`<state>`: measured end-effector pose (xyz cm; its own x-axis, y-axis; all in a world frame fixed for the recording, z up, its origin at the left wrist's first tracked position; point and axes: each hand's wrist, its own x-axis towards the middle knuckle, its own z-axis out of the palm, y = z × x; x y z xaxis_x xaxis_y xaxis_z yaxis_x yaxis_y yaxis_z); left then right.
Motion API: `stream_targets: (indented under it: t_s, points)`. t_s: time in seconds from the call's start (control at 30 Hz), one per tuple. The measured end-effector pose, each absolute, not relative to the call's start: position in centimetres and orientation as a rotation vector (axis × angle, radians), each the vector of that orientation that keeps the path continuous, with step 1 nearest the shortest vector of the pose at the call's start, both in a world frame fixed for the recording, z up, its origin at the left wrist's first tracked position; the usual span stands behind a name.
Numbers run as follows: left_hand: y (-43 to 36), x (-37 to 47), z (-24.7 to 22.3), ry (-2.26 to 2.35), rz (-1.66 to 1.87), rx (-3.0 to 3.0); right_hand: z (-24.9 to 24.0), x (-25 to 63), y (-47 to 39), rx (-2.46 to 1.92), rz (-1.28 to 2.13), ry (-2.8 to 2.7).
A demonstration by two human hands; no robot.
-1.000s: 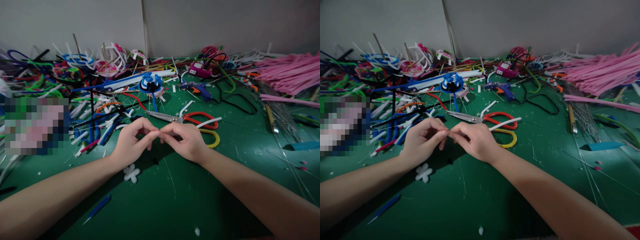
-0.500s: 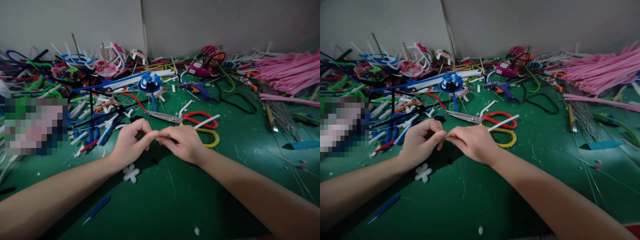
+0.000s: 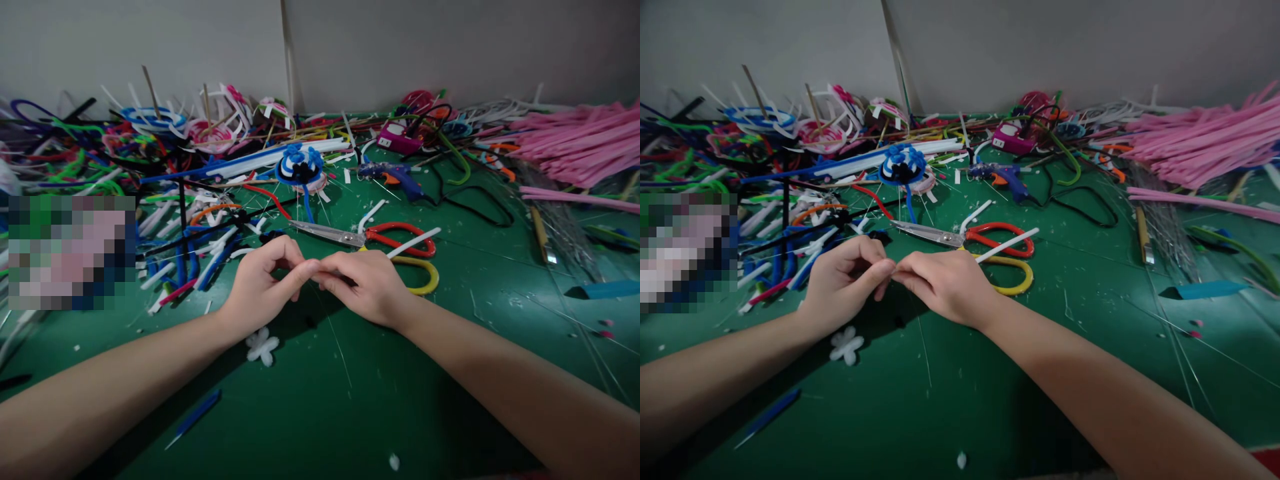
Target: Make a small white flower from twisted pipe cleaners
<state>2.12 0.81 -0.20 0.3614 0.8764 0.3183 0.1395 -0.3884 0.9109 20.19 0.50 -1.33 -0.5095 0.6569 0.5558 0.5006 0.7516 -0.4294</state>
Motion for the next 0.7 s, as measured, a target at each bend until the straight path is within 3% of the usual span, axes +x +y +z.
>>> stream_targets:
  t_s: [0.7]
  points:
    - [0.94,2.2,-0.29,0.912,1.085,1.768,-1.22,20.3,0.58,-0.876,0.285,-2.239]
